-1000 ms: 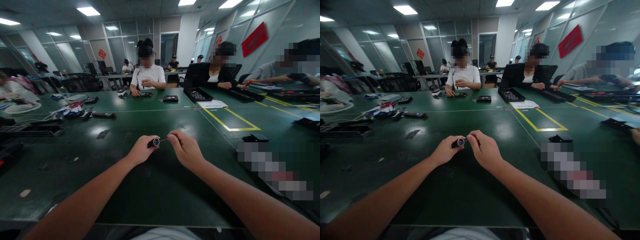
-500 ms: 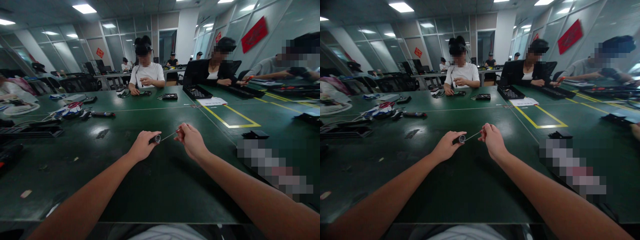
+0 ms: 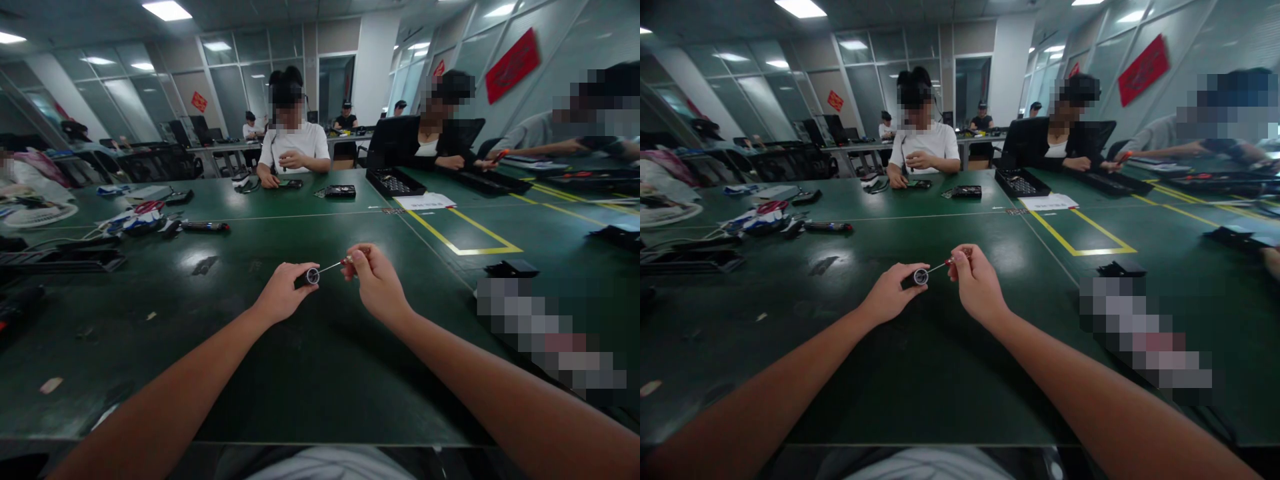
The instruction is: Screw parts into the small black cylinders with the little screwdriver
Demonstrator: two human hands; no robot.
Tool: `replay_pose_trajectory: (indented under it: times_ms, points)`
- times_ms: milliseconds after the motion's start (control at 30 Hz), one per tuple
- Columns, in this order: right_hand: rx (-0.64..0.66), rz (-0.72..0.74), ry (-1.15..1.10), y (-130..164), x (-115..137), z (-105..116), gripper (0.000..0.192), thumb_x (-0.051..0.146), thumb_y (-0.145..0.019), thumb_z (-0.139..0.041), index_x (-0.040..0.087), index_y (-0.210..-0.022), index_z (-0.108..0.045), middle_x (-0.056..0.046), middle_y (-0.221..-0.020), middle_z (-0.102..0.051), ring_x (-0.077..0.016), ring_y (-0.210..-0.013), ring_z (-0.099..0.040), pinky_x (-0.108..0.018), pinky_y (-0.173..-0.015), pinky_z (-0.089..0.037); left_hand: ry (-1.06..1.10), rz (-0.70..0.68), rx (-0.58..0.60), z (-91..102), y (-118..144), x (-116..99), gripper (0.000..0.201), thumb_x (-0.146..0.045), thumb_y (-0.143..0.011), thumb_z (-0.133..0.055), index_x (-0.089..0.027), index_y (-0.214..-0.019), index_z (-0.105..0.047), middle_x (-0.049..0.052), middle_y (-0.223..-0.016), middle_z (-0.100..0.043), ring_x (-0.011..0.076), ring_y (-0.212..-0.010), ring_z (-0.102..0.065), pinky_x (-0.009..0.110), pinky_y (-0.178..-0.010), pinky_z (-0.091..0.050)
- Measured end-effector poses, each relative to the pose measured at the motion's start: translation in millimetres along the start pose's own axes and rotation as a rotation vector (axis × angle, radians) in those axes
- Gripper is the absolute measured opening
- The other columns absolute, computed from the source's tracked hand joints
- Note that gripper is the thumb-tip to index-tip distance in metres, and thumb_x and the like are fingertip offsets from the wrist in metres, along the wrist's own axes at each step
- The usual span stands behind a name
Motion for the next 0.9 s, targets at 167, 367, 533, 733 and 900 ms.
replay_pose_trajectory:
  times_ms: [167, 367, 533, 733, 900]
  points:
    - [0.028, 0.094, 0.08, 5, 6, 3, 0.017, 0.036, -0.102, -0.044, 0.022, -0.105, -0.055, 0.0, -0.08, -0.064, -0.0164, -0.073, -0.062, -0.035, -0.072, -0.049, 0.01, 0.027, -0.005, 1.4, 1, 1, 0.039, -0.031, -0.09, -0.069, -0.029, -0.129, -0.063, 0.002, -0.115, -0.07, 0.0236, -0.101, -0.061, 0.041, -0.091, -0.046]
    - [0.02, 0.152, 0.183, 8, 10, 3, 0.017, 0.035, -0.103, -0.042, 0.022, -0.106, -0.053, 0.0, -0.079, -0.064, -0.0166, -0.073, -0.062, -0.034, -0.072, -0.048, 0.026, 0.016, -0.005, 3.2, 1, 1, 0.039, -0.031, -0.09, -0.069, -0.029, -0.129, -0.063, 0.002, -0.114, -0.071, 0.0234, -0.1, -0.061, 0.04, -0.089, -0.046]
    - [0.071, 0.182, 0.206, 12, 11, 3, 0.019, 0.038, -0.103, -0.043, 0.023, -0.107, -0.055, 0.001, -0.076, -0.062, -0.0155, -0.07, -0.061, -0.031, -0.068, -0.046, 0.022, 0.004, -0.017, 2.9, 2, 1, 0.039, -0.03, -0.089, -0.07, -0.03, -0.128, -0.064, 0.002, -0.114, -0.071, 0.023, -0.1, -0.062, 0.04, -0.09, -0.047]
    - [0.025, 0.212, 0.294, 16, 20, 0, 0.033, 0.045, -0.101, -0.046, 0.022, -0.09, -0.067, 0.0, -0.069, -0.062, -0.0146, -0.06, -0.057, -0.028, -0.058, -0.04, 0.012, -0.012, -0.024, -0.2, 2, 3, 0.039, -0.028, -0.088, -0.071, -0.029, -0.126, -0.065, 0.002, -0.112, -0.071, 0.023, -0.099, -0.062, 0.04, -0.091, -0.047]
    - [0.012, 0.216, 0.382, 16, 24, -2, 0.023, 0.034, -0.1, -0.047, 0.019, -0.107, -0.063, -0.003, -0.081, -0.07, -0.0152, -0.061, -0.059, -0.029, -0.059, -0.042, 0.013, 0.007, -0.02, 1.7, 2, 2, 0.038, -0.028, -0.088, -0.071, -0.03, -0.125, -0.066, 0.002, -0.111, -0.071, 0.023, -0.1, -0.063, 0.039, -0.091, -0.048]
Point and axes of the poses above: each hand's wrist, its own y-axis away from the middle knuckle, its own z-axis out of the back of the hand, x = y × z, the point moved 1 cm from there along -y, towards the middle knuckle
